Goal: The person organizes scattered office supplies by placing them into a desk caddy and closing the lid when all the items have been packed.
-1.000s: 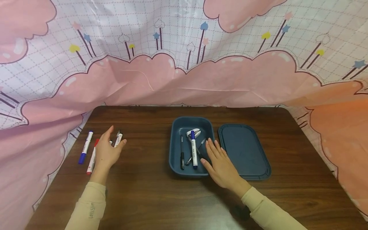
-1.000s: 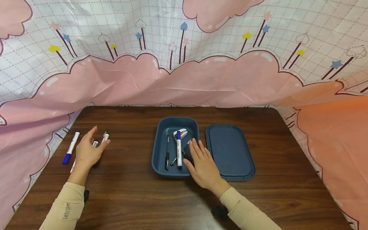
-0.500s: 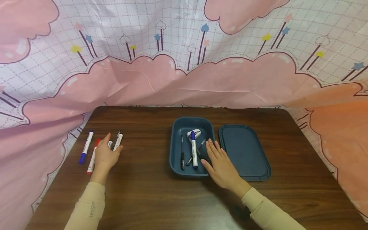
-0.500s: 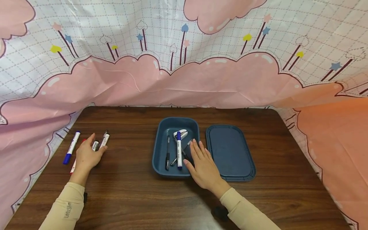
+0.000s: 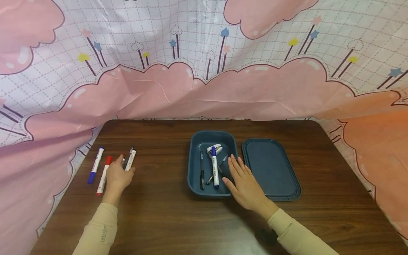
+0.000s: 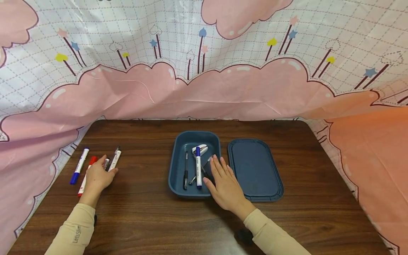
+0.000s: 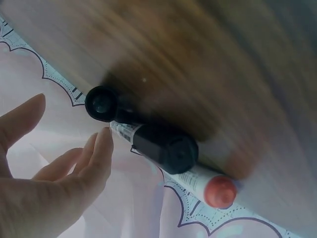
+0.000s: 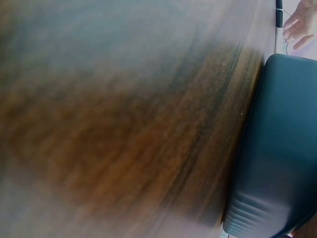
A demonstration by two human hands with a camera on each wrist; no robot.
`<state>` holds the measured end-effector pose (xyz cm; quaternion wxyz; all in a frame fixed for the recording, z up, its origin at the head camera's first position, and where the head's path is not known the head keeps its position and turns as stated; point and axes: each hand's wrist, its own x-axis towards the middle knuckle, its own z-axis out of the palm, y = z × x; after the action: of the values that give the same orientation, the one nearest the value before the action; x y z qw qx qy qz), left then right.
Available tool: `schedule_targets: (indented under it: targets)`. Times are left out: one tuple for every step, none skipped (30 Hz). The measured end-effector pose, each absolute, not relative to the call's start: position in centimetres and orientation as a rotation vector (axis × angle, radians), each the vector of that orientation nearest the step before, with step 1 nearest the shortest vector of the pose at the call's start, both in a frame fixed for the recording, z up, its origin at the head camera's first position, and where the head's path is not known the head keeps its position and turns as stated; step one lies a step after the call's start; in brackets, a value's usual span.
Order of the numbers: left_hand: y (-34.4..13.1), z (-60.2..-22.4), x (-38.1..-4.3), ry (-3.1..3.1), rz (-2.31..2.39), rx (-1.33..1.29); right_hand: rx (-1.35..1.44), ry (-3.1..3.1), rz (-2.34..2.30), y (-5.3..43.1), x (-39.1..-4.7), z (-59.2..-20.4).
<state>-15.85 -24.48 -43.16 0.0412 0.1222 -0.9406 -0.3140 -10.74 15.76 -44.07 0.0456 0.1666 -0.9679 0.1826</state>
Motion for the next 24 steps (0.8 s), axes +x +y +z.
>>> schedule_targets:
  targets:
    - [-24.50, -43.25, -15.84, -2.887, -0.941, 0.370, 0.511, -2.954, 0.560, 15.75, -10.73, -44.06]
    - [-24.50, -43.30, -15.82, -2.898, -0.930, 0.372, 0.508, -2.962, 0.560, 15.76, -10.72, -44.05]
    - [-24.49, -43.35, -15.81, -2.910, -0.915, 0.371, 0.505, -2.969, 0.560, 15.77, -10.71, -44.04]
    - [-24.46, -43.39, -15.80, -2.923, -0.890, 0.365, 0.501, -2.974, 0.562, 15.77, -10.71, -44.01]
    - [-24.44, -43.43, -15.81, -2.937, -0.867, 0.360, 0.497, -2.980, 0.564, 15.79, -10.71, -43.98]
    - [-24.38, -43.41, -15.79, -2.949, -0.850, 0.354, 0.494, -2.985, 0.566, 15.79, -10.71, -43.96]
    - [-24.33, -43.42, -15.78, -2.955, -0.843, 0.349, 0.488, -2.994, 0.569, 15.80, -10.71, -43.94]
    - [-24.29, -43.41, -15.77, -2.956, -0.842, 0.346, 0.483, -3.002, 0.570, 15.81, -10.71, -43.94]
    - [-24.26, -43.41, -15.78, -2.953, -0.838, 0.343, 0.483, -3.002, 0.571, 15.81, -10.71, -43.94]
    - [-24.23, -43.40, -15.76, -2.948, -0.837, 0.341, 0.484, -3.005, 0.573, 15.80, -10.69, -43.93]
    - [-24.22, -43.41, -15.76, -2.942, -0.839, 0.342, 0.485, -3.006, 0.572, 15.80, -10.68, -43.96]
    - [-24.21, -43.42, -15.74, -2.934, -0.840, 0.342, 0.487, -3.004, 0.571, 15.80, -10.68, -44.00]
    - [-24.25, -43.48, -15.76, -2.926, -0.845, 0.348, 0.487, -3.002, 0.571, 15.80, -10.67, -44.04]
    - [-24.25, -43.51, -15.76, -2.922, -0.844, 0.355, 0.488, -2.999, 0.568, 15.80, -10.66, -44.07]
    - [-24.28, -43.59, -15.78, -2.917, -0.846, 0.363, 0.489, -2.994, 0.568, 15.79, -10.65, -44.10]
    - [-24.29, -43.67, -15.81, -2.912, -0.844, 0.369, 0.491, -2.986, 0.570, 15.79, -10.64, -44.12]
    - [-24.31, -43.74, -15.84, -2.907, -0.844, 0.379, 0.494, -2.977, 0.571, 15.79, -10.64, -44.14]
    - [-24.28, -43.79, -15.84, -2.903, -0.846, 0.387, 0.497, -2.969, 0.574, 15.78, -10.63, -44.15]
    - [-24.30, -43.89, -15.89, -2.901, -0.840, 0.391, 0.497, -2.965, 0.575, 15.78, -10.64, -44.16]
    - [-24.26, -43.95, -15.90, -2.898, -0.832, 0.391, 0.497, -2.964, 0.573, 15.79, -10.65, -44.18]
    - [-24.26, -44.05, -15.94, -2.896, -0.830, 0.391, 0.497, -2.964, 0.573, 15.79, -10.66, -44.19]
    - [-24.20, -44.09, -15.93, -2.893, -0.827, 0.390, 0.497, -2.965, 0.571, 15.80, -10.68, -44.19]
    - [-24.17, -44.12, -15.93, -2.892, -0.819, 0.389, 0.496, -2.970, 0.568, 15.81, -10.69, -44.21]
    - [-24.13, -44.17, -15.93, -2.889, -0.811, 0.384, 0.494, -2.975, 0.567, 15.82, -10.71, -44.22]
